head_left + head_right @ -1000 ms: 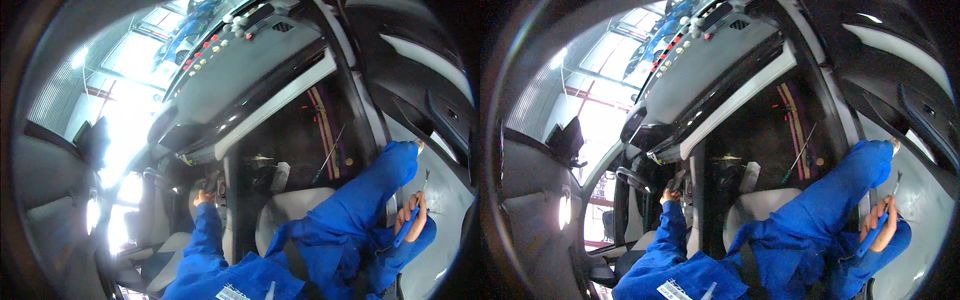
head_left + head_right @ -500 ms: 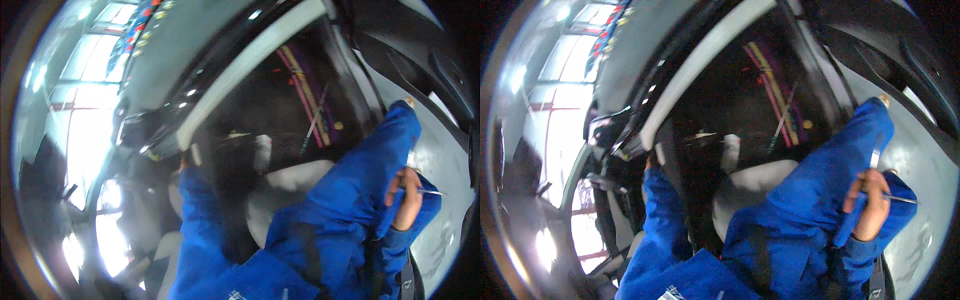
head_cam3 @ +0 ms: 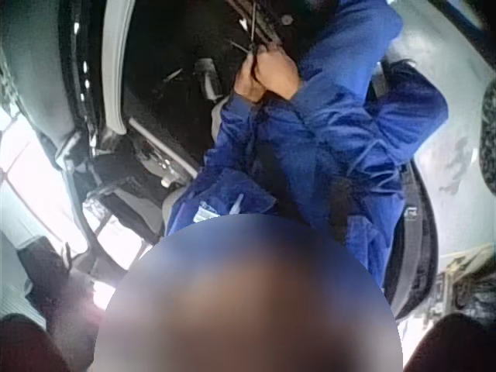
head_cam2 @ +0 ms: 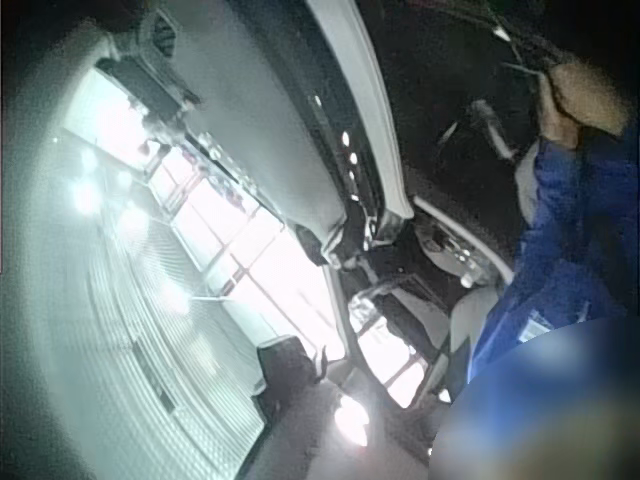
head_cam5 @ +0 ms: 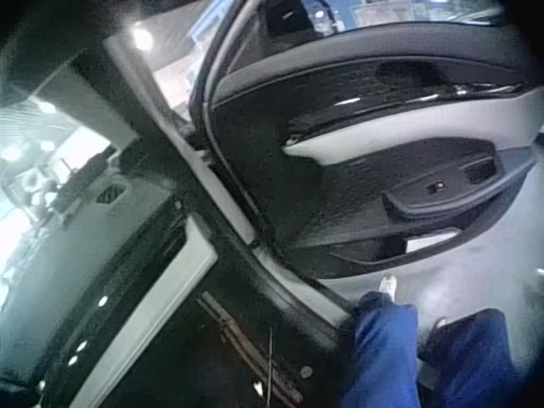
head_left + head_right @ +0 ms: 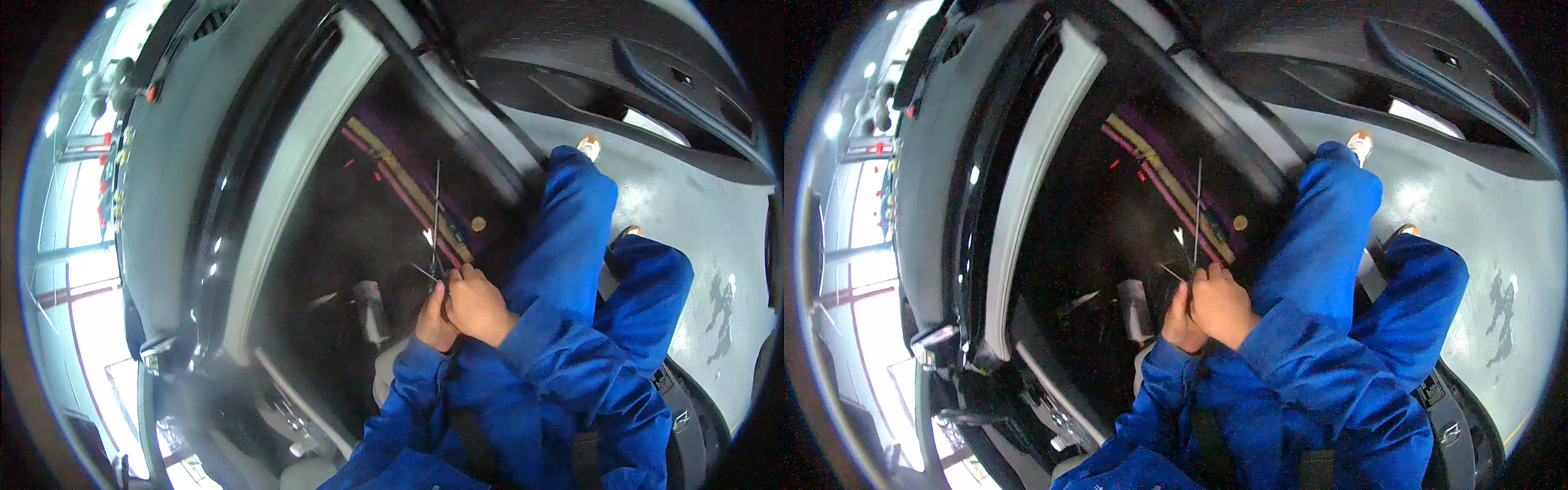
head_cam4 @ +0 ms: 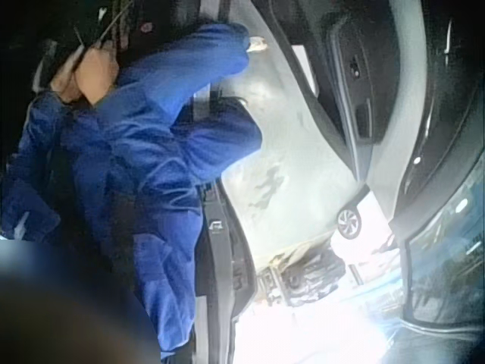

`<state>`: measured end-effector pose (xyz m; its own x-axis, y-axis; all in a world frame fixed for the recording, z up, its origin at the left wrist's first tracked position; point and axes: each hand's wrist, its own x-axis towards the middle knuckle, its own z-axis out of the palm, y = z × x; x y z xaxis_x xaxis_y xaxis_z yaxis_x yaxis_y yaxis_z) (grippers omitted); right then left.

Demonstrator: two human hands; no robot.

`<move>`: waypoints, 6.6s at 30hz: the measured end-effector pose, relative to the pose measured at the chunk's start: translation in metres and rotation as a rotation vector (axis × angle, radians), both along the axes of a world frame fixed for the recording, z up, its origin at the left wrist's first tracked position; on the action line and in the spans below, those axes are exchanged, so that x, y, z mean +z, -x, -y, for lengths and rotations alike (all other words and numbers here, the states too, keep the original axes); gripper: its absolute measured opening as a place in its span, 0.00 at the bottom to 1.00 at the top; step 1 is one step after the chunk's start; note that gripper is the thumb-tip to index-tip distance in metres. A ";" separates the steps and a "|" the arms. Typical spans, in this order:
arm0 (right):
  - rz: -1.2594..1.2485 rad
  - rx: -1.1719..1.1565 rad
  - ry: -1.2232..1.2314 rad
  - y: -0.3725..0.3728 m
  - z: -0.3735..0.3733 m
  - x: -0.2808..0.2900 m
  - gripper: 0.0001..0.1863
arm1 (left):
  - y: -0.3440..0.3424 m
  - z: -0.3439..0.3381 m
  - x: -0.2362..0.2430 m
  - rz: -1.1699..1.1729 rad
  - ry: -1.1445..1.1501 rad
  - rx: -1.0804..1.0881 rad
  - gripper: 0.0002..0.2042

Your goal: The person removes the interior door panel of a car. They use a pry tool and a screwdriver to release clips and trim pieces around the door handle, window controls, and door edge, then pull the panel away from the door frame.

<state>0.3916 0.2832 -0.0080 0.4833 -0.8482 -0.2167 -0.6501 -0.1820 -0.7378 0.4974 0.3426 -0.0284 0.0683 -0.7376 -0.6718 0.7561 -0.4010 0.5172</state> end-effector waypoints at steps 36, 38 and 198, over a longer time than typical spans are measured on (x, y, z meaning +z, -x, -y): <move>0.596 -0.395 0.227 0.049 0.031 0.010 0.10 | -0.083 0.126 -0.239 0.907 -0.168 -0.249 0.18; 0.564 -0.535 0.191 0.072 0.034 0.015 0.12 | -0.082 0.125 -0.196 0.402 -0.128 -0.062 0.17; 0.959 -0.247 -0.271 0.353 0.210 0.215 0.36 | 0.269 0.225 0.190 1.022 1.147 -0.073 0.28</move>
